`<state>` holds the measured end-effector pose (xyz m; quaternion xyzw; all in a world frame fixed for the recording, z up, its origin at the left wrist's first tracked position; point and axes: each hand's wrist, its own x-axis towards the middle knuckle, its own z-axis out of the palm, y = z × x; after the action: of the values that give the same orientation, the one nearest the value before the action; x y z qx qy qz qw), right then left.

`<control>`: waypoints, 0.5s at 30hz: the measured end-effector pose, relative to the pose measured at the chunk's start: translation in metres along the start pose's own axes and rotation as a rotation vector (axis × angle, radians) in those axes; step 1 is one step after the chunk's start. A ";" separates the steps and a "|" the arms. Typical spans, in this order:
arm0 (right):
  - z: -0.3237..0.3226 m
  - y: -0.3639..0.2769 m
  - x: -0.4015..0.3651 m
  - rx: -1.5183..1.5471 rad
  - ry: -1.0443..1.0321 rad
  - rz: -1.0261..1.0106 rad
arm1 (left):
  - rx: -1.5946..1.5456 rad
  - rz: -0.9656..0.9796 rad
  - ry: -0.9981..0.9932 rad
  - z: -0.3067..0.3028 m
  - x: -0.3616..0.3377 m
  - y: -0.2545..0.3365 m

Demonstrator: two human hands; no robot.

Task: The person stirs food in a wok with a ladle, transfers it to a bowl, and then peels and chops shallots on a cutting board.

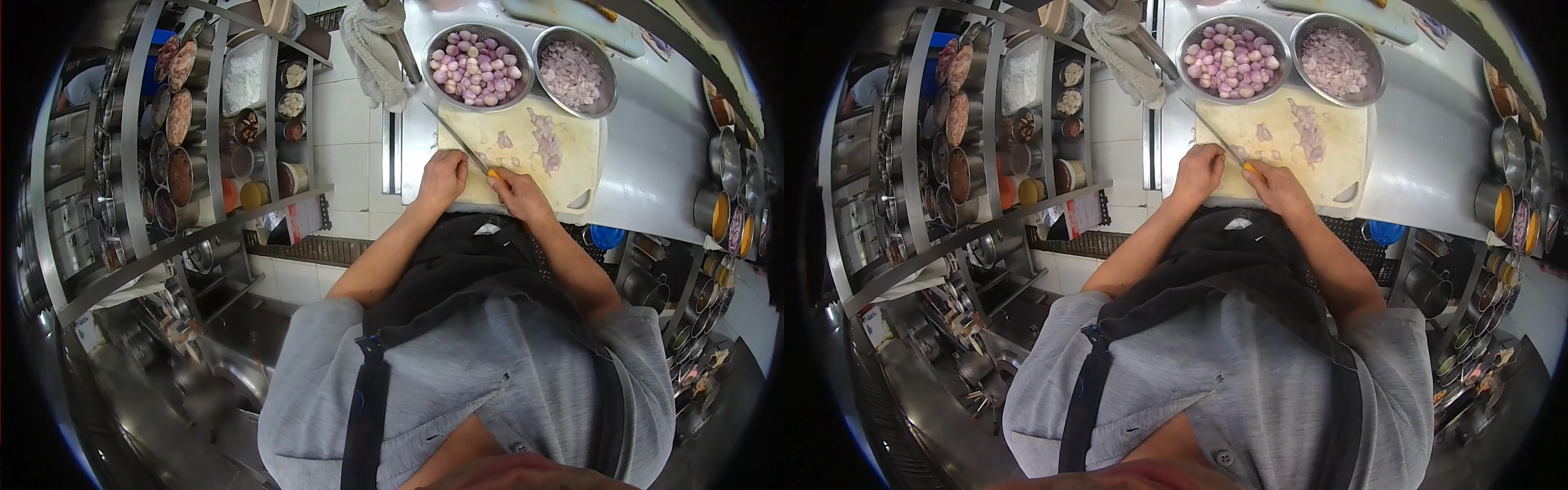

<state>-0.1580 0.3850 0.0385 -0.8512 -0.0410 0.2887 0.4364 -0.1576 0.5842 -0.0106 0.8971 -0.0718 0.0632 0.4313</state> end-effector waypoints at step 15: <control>0.003 0.009 -0.002 0.084 -0.004 0.050 | 0.087 0.103 -0.037 0.000 0.009 0.001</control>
<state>-0.1622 0.3808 0.0310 -0.8323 -0.0085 0.3025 0.4645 -0.1493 0.5830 -0.0079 0.9111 -0.1232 0.0719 0.3868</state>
